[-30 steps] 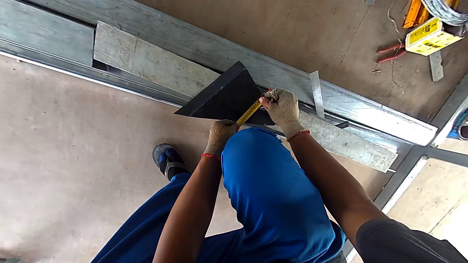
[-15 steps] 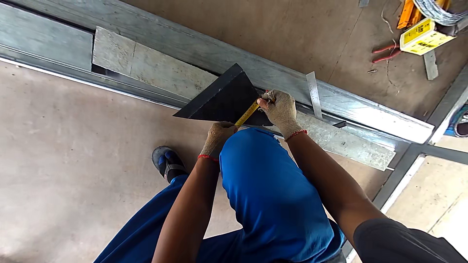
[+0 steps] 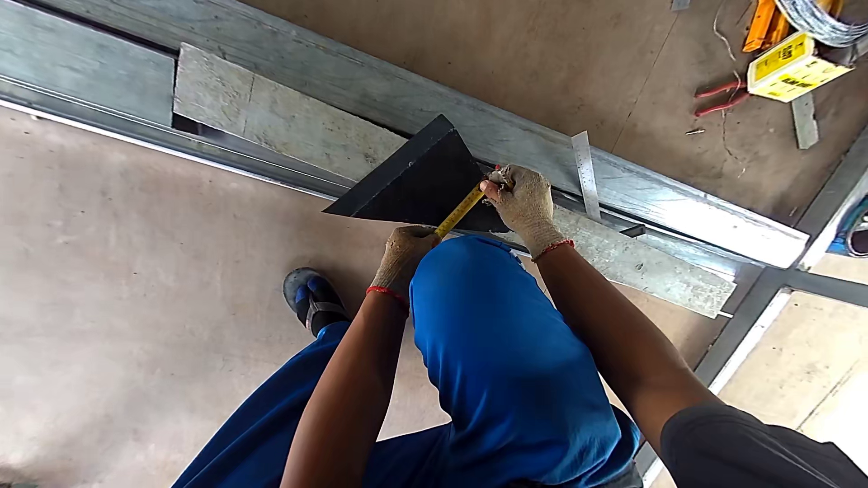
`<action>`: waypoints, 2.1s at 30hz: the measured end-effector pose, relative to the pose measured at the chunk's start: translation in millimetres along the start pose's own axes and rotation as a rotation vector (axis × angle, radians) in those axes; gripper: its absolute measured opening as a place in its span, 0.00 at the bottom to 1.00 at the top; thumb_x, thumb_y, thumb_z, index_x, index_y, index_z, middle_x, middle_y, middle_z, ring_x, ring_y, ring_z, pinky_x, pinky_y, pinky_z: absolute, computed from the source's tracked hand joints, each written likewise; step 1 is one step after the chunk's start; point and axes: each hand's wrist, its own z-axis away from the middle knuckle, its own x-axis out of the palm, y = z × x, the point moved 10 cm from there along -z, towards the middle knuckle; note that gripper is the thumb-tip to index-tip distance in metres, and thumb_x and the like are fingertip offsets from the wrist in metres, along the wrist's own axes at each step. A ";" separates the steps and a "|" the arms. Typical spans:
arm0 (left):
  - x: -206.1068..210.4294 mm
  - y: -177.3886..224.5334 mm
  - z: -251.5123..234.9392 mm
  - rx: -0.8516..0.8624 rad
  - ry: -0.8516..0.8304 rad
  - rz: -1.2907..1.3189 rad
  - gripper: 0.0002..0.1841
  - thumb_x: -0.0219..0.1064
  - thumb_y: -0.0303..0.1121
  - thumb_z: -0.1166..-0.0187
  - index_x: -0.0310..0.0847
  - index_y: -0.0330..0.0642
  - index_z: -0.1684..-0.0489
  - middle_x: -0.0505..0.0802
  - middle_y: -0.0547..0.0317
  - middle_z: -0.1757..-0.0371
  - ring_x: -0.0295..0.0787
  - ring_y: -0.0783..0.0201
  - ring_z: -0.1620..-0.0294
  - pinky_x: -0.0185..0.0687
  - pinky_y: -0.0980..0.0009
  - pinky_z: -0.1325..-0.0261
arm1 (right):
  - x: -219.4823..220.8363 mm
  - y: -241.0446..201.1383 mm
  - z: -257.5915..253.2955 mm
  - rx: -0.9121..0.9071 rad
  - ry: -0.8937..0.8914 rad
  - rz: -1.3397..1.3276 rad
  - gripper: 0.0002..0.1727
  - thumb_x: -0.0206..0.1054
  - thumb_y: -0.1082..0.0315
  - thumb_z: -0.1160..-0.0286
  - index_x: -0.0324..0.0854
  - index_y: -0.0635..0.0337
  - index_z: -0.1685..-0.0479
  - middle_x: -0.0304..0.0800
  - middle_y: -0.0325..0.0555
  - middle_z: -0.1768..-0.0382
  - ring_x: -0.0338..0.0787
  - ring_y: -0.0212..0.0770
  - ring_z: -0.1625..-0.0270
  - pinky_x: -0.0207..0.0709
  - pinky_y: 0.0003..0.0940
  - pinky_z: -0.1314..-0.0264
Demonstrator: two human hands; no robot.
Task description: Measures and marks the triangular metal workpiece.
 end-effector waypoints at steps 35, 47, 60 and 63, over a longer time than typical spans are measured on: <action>-9.8 62.5 53.8 0.192 -0.203 0.030 0.10 0.65 0.35 0.14 0.91 0.43 0.48 0.93 0.57 0.59 0.87 0.68 0.64 0.84 0.65 0.60 | -10.3 -55.9 63.7 -0.501 0.018 -0.323 0.13 0.74 0.59 0.26 0.95 0.54 0.50 0.96 0.47 0.51 0.94 0.45 0.46 0.86 0.50 0.41; -80.8 55.6 36.4 0.077 -0.159 0.616 0.18 0.51 0.47 0.12 0.80 0.55 0.34 0.93 0.57 0.47 0.93 0.56 0.56 0.91 0.56 0.59 | -135.6 186.1 50.4 0.259 0.056 0.208 0.22 0.65 0.47 0.18 0.87 0.50 0.36 0.93 0.57 0.46 0.90 0.64 0.39 0.76 0.76 0.38; -230.4 113.3 84.5 -0.111 0.178 0.110 0.16 0.58 0.49 0.15 0.81 0.57 0.36 0.91 0.57 0.56 0.89 0.61 0.67 0.85 0.66 0.71 | -105.3 161.8 12.1 0.198 0.017 0.416 0.27 0.72 0.46 0.30 0.84 0.56 0.41 0.89 0.66 0.44 0.89 0.73 0.42 0.79 0.78 0.53; -233.8 141.8 96.0 0.021 0.104 -0.094 0.15 0.63 0.39 0.15 0.78 0.54 0.33 0.88 0.58 0.59 0.85 0.66 0.71 0.80 0.73 0.74 | -110.6 157.6 9.7 0.161 -0.002 0.464 0.27 0.71 0.47 0.29 0.83 0.63 0.46 0.89 0.70 0.48 0.90 0.74 0.46 0.79 0.77 0.57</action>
